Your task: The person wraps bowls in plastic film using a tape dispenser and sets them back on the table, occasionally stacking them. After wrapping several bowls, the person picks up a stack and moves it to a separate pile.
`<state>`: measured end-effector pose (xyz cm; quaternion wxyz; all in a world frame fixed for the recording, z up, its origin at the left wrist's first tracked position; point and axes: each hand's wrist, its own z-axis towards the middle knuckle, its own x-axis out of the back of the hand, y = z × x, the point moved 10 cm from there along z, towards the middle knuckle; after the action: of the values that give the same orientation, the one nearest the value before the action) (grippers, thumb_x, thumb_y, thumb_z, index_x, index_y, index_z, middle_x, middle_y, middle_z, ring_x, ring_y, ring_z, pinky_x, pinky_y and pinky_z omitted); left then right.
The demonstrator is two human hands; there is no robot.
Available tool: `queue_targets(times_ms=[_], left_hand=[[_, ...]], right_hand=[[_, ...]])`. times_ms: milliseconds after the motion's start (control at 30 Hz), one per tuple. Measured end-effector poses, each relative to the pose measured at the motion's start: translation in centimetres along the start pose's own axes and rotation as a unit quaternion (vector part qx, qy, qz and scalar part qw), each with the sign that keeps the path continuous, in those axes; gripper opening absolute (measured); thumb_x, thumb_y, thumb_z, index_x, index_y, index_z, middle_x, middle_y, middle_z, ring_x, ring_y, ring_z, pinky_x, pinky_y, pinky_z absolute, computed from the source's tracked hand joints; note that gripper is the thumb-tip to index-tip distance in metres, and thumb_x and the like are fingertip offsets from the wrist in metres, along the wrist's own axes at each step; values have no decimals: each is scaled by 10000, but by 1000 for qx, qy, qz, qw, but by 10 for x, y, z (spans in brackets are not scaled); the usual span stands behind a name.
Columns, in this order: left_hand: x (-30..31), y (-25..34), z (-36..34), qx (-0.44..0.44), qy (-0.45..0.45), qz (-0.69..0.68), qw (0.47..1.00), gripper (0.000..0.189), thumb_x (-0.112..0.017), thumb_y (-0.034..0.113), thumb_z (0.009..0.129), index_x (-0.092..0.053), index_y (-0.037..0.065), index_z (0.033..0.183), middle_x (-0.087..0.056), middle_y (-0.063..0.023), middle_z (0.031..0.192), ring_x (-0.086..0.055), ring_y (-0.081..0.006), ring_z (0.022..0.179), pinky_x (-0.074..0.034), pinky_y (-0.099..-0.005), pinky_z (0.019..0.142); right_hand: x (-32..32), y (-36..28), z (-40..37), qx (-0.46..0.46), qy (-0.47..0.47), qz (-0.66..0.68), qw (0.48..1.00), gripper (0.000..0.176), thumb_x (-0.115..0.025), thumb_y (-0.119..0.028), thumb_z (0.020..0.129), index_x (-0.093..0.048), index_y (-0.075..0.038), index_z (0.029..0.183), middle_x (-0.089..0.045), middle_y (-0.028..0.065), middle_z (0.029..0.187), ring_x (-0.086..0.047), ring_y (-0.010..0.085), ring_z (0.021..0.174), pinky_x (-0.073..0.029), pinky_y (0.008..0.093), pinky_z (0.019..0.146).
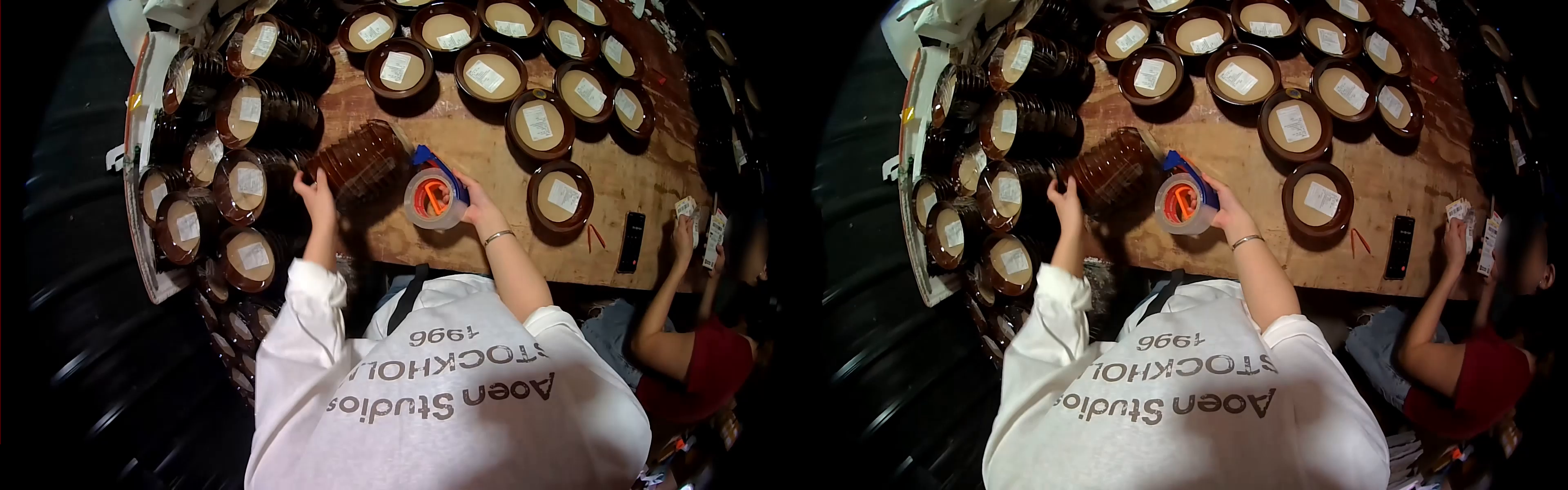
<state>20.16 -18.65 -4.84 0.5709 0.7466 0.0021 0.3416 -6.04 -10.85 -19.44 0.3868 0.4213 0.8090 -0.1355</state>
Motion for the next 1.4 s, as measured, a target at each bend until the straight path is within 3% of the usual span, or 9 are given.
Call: queue_targets(times_ms=[133, 233, 300, 367, 500, 633, 667, 767, 1400], left_hand=[[12, -8, -29, -106, -67, 60, 990, 423, -369, 34, 838, -262, 67, 1245, -427, -142, 1135, -469, -190, 914, -375, -290, 782], [4, -21, -46, 37, -196, -178, 964, 455, -339, -21, 810, -272, 65, 1252, -432, -109, 1125, -466, -169, 907, -399, -273, 721], [13, -11, -42, -38, -211, -52, 975, 475, -372, -63, 782, -306, 56, 1238, -441, -132, 1080, -487, -217, 858, -420, -281, 662], [3, 50, -56, -329, -171, 385, 845, 484, -461, -62, 739, -344, 25, 1200, -446, -162, 1011, -483, -275, 807, -427, -293, 627], [-13, 17, -23, -298, -188, 579, 736, 593, -639, -2, 574, -406, -4, 1120, -407, -173, 1029, -453, -337, 930, -397, -387, 777], [-30, 85, -65, -559, -234, 436, 665, 742, -653, 57, 538, -372, 96, 1223, -332, -179, 1217, -325, -373, 1137, -287, -471, 939], [-39, 77, -68, -550, -335, 382, 662, 642, -494, -55, 618, -411, 159, 1218, -289, -177, 1286, -259, -387, 1195, -253, -479, 968], [-62, 65, -79, -601, -412, 393, 562, 679, -527, -57, 596, -413, 199, 1214, -302, -172, 1286, -286, -388, 1183, -311, -431, 948], [-60, 75, -26, -346, -373, 295, 809, 807, -655, 5, 567, -311, 180, 1276, -313, -164, 1296, -435, -359, 1060, -428, -378, 804]], right_hand=[[7, -6, 1, -19, 25, -8, 999, 284, -530, -283, 808, -562, -12, 888, -584, 119, 670, -531, 217, 525, -471, 325, 535], [10, -12, 2, -10, 33, -30, 999, 287, -538, -284, 804, -564, -13, 896, -584, 122, 678, -527, 217, 529, -467, 320, 535], [13, -9, 1, -32, 30, -6, 999, 288, -547, -282, 800, -567, -12, 899, -584, 125, 681, -521, 214, 525, -464, 314, 534], [15, -11, 0, -43, 43, -35, 998, 291, -549, -275, 800, -564, -10, 916, -582, 132, 682, -517, 212, 519, -460, 306, 529], [16, -6, 0, -45, 25, -19, 998, 296, -550, -271, 801, -555, -3, 925, -584, 137, 688, -527, 205, 519, -456, 301, 510], [20, -6, -1, -47, 16, -28, 998, 281, -532, -257, 813, -552, 0, 924, -585, 138, 695, -538, 198, 524, -460, 295, 494], [19, -7, -1, -43, 15, -24, 999, 281, -532, -257, 813, -552, 0, 924, -585, 138, 695, -538, 198, 524, -460, 295, 494], [12, -13, -4, -22, 0, -21, 1000, 287, -527, -265, 815, -548, 0, 923, -584, 137, 692, -537, 195, 516, -463, 291, 491], [18, -6, -13, -44, -47, -18, 998, 339, -487, -337, 828, -556, -8, 869, -575, 108, 680, -536, 195, 534, -460, 317, 542]])
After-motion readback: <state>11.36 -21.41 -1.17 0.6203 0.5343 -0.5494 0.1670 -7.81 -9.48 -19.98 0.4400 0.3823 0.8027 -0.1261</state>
